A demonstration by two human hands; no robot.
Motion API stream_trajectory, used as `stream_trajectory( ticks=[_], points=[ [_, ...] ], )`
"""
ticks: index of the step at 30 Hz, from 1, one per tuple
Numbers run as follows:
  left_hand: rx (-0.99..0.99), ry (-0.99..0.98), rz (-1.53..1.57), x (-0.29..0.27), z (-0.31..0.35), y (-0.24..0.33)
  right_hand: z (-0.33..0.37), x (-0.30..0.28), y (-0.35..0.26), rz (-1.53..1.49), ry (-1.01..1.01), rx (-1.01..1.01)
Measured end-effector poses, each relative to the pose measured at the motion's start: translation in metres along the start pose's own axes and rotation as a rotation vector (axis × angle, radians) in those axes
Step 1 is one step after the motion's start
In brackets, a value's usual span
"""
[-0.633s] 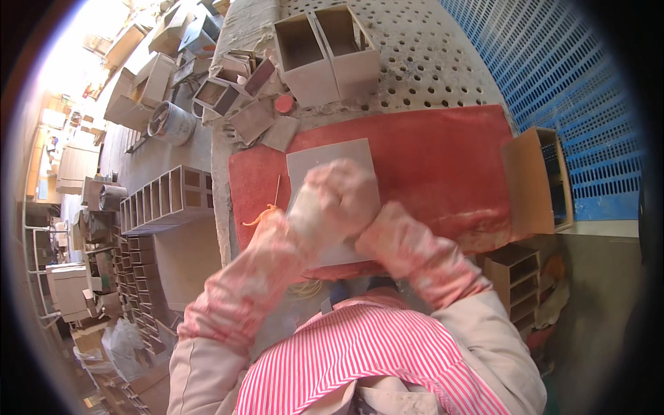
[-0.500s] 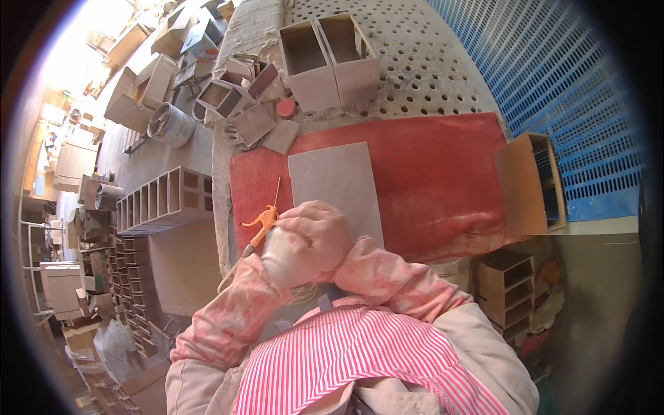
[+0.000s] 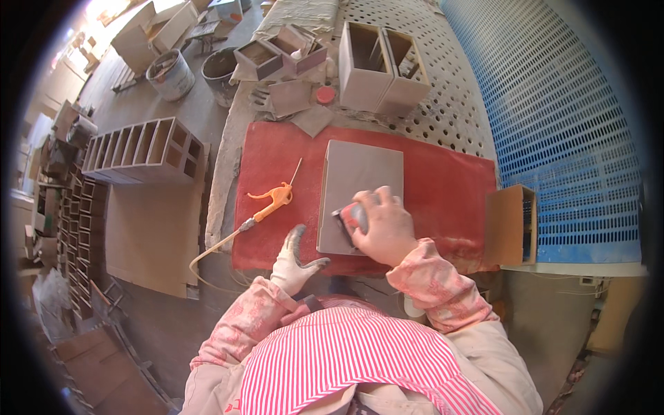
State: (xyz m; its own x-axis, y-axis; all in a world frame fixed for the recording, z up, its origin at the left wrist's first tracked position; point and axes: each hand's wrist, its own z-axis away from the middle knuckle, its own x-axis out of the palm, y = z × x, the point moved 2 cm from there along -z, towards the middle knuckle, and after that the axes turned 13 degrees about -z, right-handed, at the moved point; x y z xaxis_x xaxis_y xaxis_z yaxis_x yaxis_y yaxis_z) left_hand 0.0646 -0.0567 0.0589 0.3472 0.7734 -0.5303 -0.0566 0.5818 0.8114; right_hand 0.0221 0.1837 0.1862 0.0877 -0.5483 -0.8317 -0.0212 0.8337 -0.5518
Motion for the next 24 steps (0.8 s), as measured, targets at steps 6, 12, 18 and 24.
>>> stream_trajectory(
  ticks=[6,12,18,24],
  points=[
    [0.252,-0.323,-0.418,0.042,-0.048,-0.038,-0.114,0.018,-0.055,0.148,0.087,-0.094],
    [0.464,-0.349,-0.667,0.051,-0.065,-0.047,-0.174,0.004,-0.020,0.083,0.096,0.028],
    [0.597,-0.284,-0.611,0.062,-0.073,-0.072,-0.022,0.001,0.001,0.087,0.106,-0.178],
    [0.705,-0.289,-0.620,0.076,-0.084,-0.088,-0.010,-0.019,0.023,0.127,0.055,-0.021]
  ],
)
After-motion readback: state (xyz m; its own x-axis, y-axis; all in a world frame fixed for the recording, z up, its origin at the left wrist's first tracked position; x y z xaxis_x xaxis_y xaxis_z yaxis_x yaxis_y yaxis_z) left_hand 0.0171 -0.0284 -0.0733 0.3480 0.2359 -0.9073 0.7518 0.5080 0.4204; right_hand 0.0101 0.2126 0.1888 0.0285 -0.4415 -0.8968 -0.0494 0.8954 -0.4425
